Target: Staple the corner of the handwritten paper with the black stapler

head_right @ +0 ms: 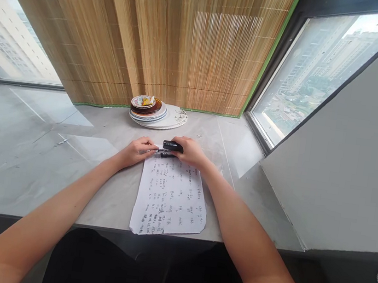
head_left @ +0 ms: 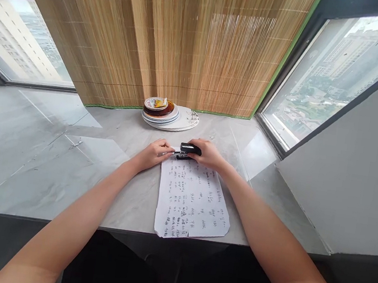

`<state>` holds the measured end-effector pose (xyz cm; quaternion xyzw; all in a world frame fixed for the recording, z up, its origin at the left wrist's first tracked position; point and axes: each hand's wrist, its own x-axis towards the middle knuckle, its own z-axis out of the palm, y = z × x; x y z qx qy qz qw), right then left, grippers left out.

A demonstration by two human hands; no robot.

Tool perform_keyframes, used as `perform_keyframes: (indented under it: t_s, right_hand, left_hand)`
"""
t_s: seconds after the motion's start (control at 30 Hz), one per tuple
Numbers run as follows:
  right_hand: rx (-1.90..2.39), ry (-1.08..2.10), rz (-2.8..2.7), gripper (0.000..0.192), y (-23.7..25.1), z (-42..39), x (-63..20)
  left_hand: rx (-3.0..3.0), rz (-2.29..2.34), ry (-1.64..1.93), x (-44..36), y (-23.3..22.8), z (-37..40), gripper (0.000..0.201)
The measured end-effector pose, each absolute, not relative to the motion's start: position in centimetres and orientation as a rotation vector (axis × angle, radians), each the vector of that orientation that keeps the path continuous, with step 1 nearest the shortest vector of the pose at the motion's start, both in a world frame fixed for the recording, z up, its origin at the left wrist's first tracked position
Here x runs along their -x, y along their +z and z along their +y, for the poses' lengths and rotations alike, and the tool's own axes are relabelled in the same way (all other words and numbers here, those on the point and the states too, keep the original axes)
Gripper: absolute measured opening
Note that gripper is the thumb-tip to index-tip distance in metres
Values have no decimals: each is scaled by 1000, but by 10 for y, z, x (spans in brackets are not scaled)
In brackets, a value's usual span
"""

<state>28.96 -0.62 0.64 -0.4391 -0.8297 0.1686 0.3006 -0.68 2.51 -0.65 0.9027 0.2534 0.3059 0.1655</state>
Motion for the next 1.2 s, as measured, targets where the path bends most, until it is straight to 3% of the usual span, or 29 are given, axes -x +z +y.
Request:
perform_keyframes:
  t_s: [0.37,0.73,0.83,1.0,1.2]
  right_hand:
    - [1134,493,-2139,27,4,-6,-292]
    - [998,446,-2182,24,17,-29,-256]
    - [1001,459,-2091,24,20,-25,-262]
    - [1183,338,-1938,28,25,-11,-303]
    - [1491,250,-1781,26,28,-5,-360]
  left_hand:
    - [-2503,650,884,23,11,21,28]
    - [-2406,805,987,-3,7,6,10]
    - [-2417,847,1046,-4,6,10,16]
    - [-2595,817,697,-3,-2,15,39]
    - [-2645,894,593,5,-3,17,23]
